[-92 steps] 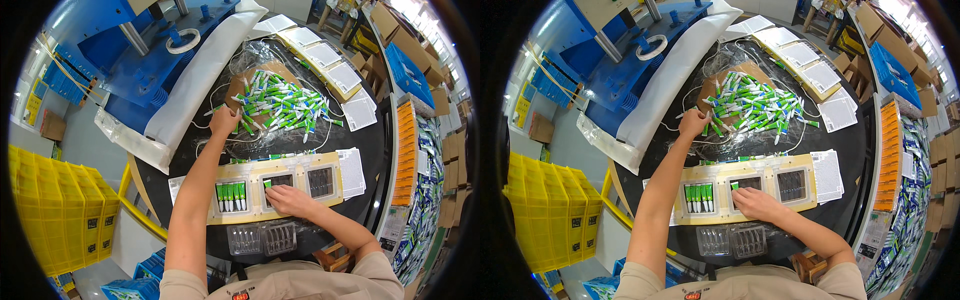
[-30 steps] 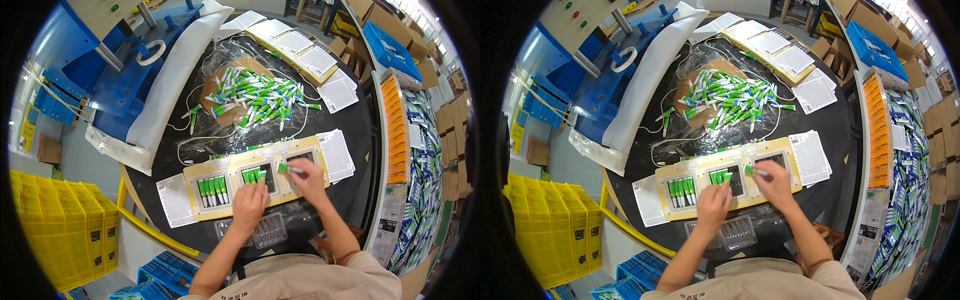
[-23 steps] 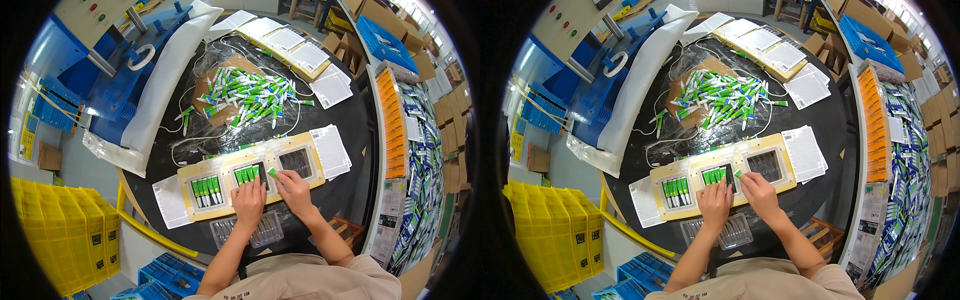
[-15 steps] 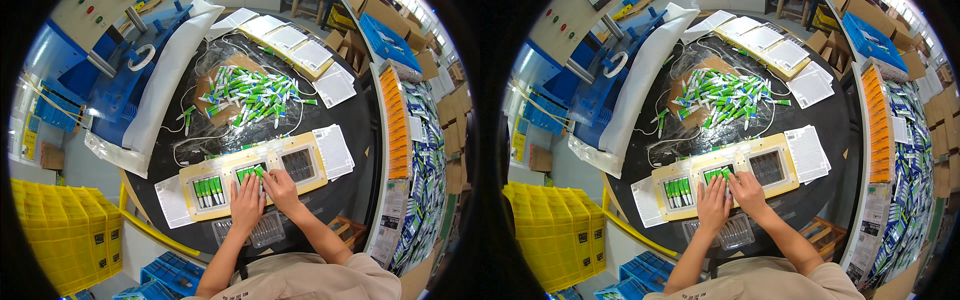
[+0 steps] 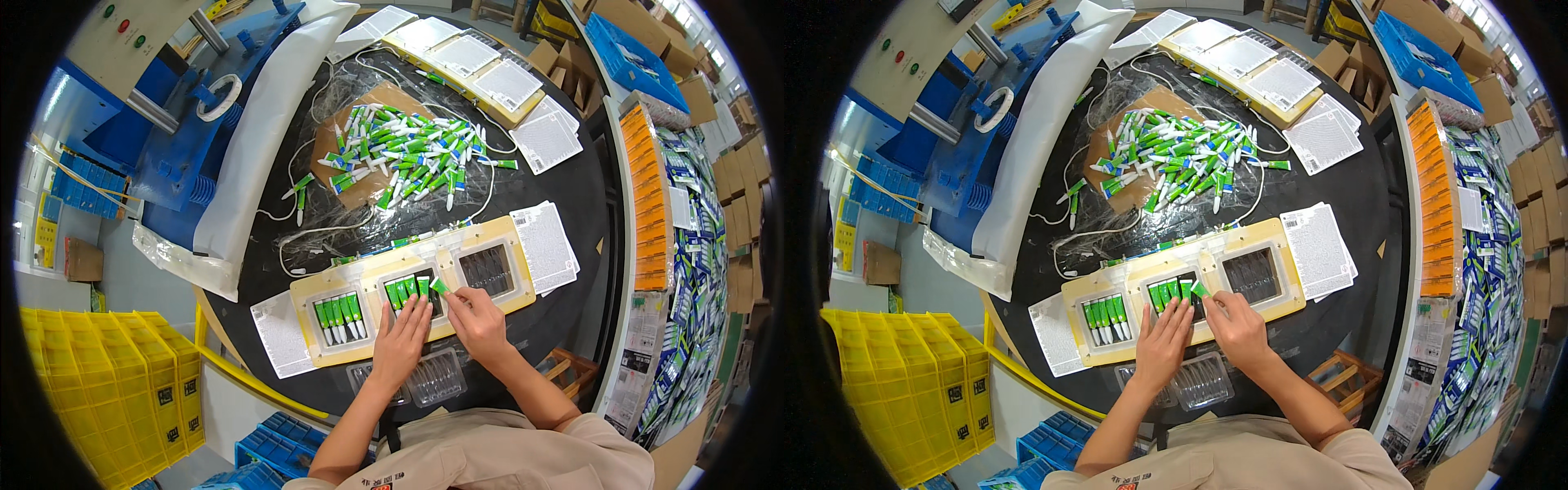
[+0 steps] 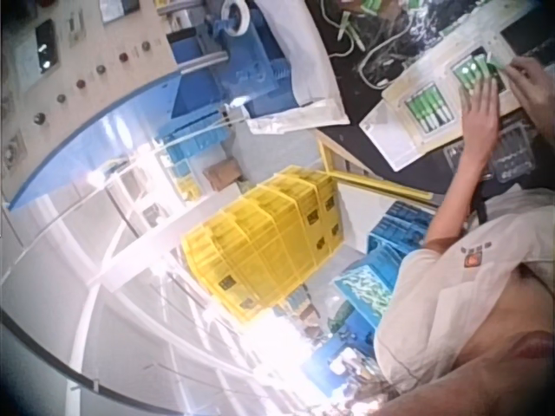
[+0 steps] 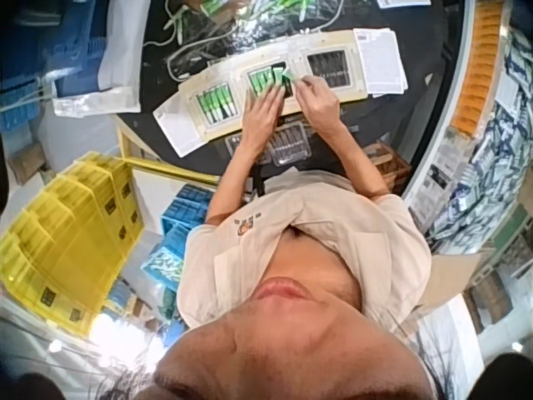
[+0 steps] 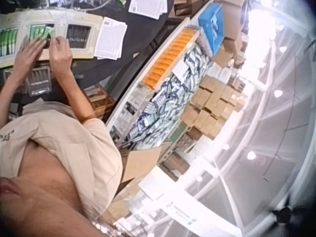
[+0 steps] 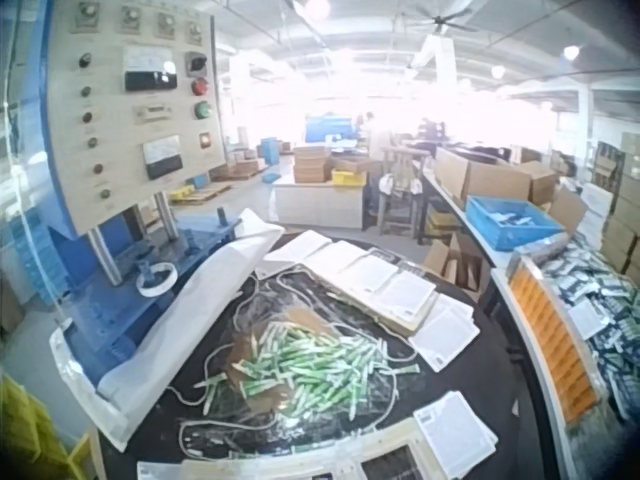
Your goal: The person places green glue tubes into a wooden jig, then closes white paper covers over them. They stack the completed sets and place them into a cardboard box. The person retrieves a stack of new paper covers from the box and resumes the assembly process.
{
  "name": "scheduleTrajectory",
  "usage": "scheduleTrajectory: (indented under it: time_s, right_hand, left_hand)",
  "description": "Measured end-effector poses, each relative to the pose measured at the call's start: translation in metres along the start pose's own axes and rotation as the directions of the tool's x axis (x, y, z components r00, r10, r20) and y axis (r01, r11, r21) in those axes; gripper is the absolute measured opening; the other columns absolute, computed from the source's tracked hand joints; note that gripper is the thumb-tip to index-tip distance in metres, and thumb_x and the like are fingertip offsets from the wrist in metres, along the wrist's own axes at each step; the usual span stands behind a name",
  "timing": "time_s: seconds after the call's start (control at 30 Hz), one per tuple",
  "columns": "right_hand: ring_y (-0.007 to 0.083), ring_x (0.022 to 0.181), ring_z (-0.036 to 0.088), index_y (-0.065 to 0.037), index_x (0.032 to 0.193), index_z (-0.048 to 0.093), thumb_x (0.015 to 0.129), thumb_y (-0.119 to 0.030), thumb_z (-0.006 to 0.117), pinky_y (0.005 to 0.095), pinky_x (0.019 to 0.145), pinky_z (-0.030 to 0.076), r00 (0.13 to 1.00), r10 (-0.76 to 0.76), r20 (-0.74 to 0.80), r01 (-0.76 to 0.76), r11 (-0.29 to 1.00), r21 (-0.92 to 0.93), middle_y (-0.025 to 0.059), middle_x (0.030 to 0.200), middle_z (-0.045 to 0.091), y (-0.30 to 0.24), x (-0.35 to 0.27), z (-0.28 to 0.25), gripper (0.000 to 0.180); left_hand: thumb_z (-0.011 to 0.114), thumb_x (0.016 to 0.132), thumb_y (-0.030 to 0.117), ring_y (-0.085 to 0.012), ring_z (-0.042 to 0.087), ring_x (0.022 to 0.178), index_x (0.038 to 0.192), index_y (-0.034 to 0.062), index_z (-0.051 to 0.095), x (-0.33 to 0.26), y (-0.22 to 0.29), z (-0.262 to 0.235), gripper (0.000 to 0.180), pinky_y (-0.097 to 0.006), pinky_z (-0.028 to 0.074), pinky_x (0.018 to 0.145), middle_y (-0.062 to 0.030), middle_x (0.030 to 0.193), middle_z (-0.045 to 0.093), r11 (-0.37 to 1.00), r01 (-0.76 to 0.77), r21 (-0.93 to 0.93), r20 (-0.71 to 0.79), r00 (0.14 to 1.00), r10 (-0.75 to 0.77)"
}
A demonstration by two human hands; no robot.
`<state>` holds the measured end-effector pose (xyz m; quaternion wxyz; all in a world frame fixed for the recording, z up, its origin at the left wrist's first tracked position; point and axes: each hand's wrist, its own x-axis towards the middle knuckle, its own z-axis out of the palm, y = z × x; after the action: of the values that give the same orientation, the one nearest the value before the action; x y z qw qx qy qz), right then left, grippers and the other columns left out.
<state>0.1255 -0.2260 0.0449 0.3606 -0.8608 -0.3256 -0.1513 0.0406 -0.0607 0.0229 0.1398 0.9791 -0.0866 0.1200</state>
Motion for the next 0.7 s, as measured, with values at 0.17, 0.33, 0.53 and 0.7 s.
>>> scheduleTrajectory:
  time_s: [0.17,0.33,0.53,0.7]
  right_hand:
    - [0.0264,0.078,0.062,0.005,0.110,0.071,0.079,0.006,0.074,0.0343,0.065,0.053,0.994,-0.090,0.054,0.091,0.995,-0.027,0.0144,0.100,0.064,0.006,-0.010,0.010,0.031]
    - [0.0313,0.090,0.062,0.008,0.114,0.067,0.078,-0.001,0.071,0.0365,0.076,0.055,0.993,-0.078,0.088,0.082,0.996,-0.032,0.0183,0.108,0.062,0.003,-0.012,0.027,0.038]
    - [0.0298,0.094,0.060,0.006,0.114,0.067,0.083,-0.007,0.072,0.0400,0.080,0.050,0.988,0.036,0.153,-0.024,0.997,-0.077,0.0147,0.111,0.063,-0.001,-0.013,0.035,0.034]
    - [0.0285,0.093,0.060,-0.001,0.110,0.070,0.085,-0.005,0.070,0.0421,0.077,0.047,0.998,-0.026,0.054,0.033,0.992,-0.121,0.0115,0.110,0.065,0.010,0.015,0.021,0.026]
  left_hand:
    - [0.068,0.093,0.016,-0.0238,0.057,0.131,0.126,0.0032,0.066,0.006,-0.006,0.010,0.036,-0.058,0.033,0.118,-0.0075,0.135,0.064,0.999,-0.020,-0.040,-0.078,0.997,0.017]
    - [0.074,0.087,0.015,-0.0238,0.060,0.126,0.120,0.0023,0.069,0.010,-0.005,0.017,0.035,-0.059,0.032,0.118,-0.0076,0.130,0.067,0.997,-0.004,-0.075,-0.147,0.989,-0.007]
    - [0.074,0.088,0.018,-0.0260,0.055,0.132,0.128,0.0037,0.065,0.000,-0.007,0.011,0.043,-0.059,0.030,0.119,-0.0085,0.138,0.062,0.997,0.024,-0.075,-0.090,0.995,-0.031]
    - [0.068,0.095,0.031,-0.0247,0.048,0.140,0.136,0.0083,0.062,-0.004,-0.009,-0.004,0.047,-0.059,0.028,0.119,-0.0085,0.147,0.056,0.999,0.028,-0.023,0.047,0.999,-0.026]
